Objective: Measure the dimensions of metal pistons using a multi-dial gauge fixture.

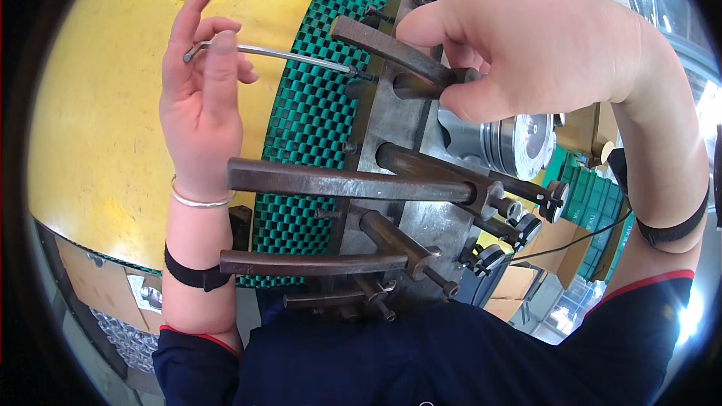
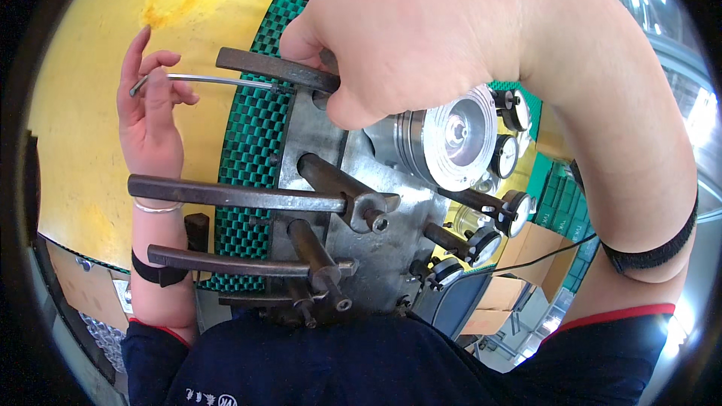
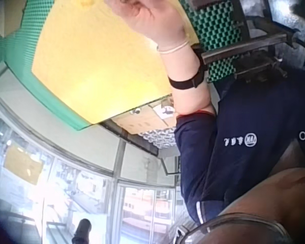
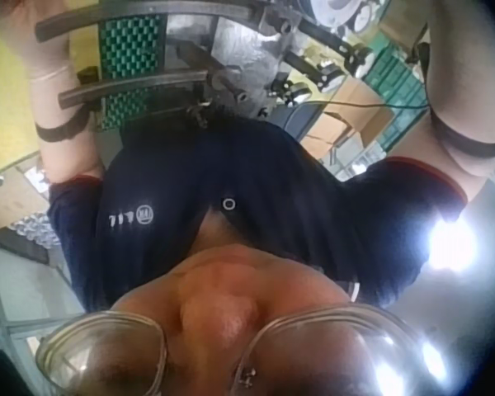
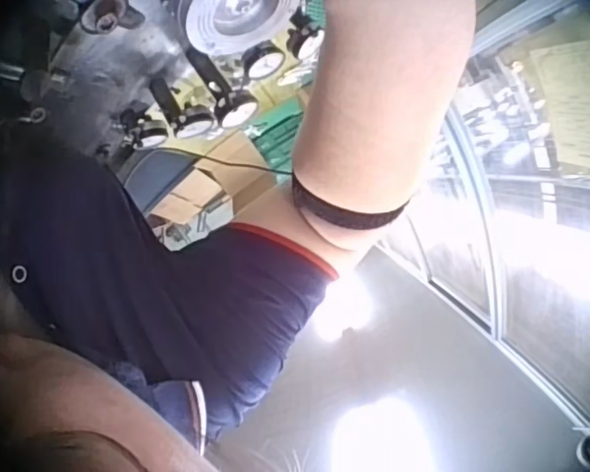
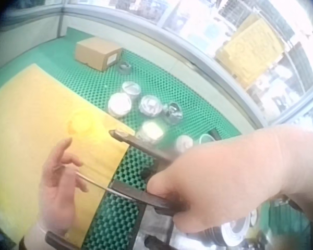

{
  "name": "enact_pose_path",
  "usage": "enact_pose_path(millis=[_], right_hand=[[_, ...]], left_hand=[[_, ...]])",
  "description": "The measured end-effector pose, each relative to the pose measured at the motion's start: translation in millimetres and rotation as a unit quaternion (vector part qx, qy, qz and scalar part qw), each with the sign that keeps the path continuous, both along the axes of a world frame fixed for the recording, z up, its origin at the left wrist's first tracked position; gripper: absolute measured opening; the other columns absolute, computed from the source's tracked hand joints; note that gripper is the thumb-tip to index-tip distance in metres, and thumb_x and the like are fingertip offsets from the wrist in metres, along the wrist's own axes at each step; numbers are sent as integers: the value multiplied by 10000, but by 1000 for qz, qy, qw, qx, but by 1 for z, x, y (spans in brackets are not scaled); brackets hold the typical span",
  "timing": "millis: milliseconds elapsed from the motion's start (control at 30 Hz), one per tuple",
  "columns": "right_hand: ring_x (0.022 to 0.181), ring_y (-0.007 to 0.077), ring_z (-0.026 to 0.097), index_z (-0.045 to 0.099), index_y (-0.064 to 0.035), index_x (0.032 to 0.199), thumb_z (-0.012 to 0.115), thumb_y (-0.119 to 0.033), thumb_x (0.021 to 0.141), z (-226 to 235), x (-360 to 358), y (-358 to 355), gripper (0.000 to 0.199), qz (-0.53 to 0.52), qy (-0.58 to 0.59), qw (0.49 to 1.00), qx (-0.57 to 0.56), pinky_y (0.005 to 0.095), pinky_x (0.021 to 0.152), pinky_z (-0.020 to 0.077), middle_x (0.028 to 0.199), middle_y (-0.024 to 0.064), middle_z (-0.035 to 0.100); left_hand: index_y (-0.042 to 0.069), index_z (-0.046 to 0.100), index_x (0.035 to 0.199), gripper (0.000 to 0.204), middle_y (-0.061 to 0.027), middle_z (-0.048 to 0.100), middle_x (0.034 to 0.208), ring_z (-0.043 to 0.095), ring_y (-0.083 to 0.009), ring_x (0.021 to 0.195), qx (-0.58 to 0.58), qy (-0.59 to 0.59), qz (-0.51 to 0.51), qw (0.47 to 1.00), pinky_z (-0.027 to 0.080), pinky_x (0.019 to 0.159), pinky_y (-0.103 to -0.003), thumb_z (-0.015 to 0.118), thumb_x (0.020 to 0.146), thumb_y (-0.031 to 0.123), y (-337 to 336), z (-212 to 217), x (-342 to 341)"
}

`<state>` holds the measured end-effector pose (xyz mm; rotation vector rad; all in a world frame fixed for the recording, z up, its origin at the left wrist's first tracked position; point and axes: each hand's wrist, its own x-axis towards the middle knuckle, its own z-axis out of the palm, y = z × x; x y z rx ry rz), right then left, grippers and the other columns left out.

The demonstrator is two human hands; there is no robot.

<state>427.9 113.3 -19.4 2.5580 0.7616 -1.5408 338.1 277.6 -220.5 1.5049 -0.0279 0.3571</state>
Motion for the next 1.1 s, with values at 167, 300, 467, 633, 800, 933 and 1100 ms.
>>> enact_pose_path(millis=[167,300,467,633,800,933,1100], right_hand=[[566,163,457,570,-23,866,638,-122,718,2,-1,1,190,-4,-6,1000,-5,311,542,379,592,48,452],[568,160,462,563,-21,860,631,-115,719,4,-1,0,183,-4,-10,1000,-2,311,539,378,596,48,462],[615,155,500,580,-24,906,675,-157,763,9,-7,-7,217,-7,-43,999,10,306,577,414,648,57,512],[988,235,607,561,4,1182,760,-298,769,20,-35,-54,549,-42,-176,970,161,334,897,465,1053,118,629],[1150,264,533,441,-15,1342,819,-306,687,30,-80,-96,811,-27,-254,962,96,365,977,428,1262,155,532],[1233,258,467,291,-36,1446,864,-172,590,9,-97,-109,1039,-154,-257,947,118,378,1017,407,1354,158,450],[1189,250,499,310,-39,1436,819,-59,552,2,-95,-108,1020,-147,-275,940,135,373,1004,425,1339,153,442]], left_hand=[[-54,395,1310,401,-211,557,1198,607,-203,905,-274,112,-57,953,509,824,-290,341,1029,227,6,18,-10],[-84,405,1264,400,-281,507,1274,590,-288,1085,-545,169,-70,818,489,957,-331,339,1027,231,4,13,-11],[-79,447,1235,367,-284,481,1307,569,-296,1137,-646,97,-184,734,476,999,-340,333,1023,197,10,-12,-2],[-75,473,1229,366,-288,469,1321,573,-280,1134,-592,98,-178,780,476,997,-332,330,1023,191,14,-17,-6],[-77,465,1225,362,-291,469,1318,580,-276,1122,-582,81,-191,786,480,986,-333,315,1022,183,13,-17,-4],[-79,457,1222,365,-296,467,1317,583,-274,1116,-567,90,-183,798,479,988,-336,302,1023,184,13,-13,-2],[-80,459,1220,365,-297,465,1317,581,-274,1120,-575,93,-185,791,476,993,-338,299,1022,181,13,-13,-2]])
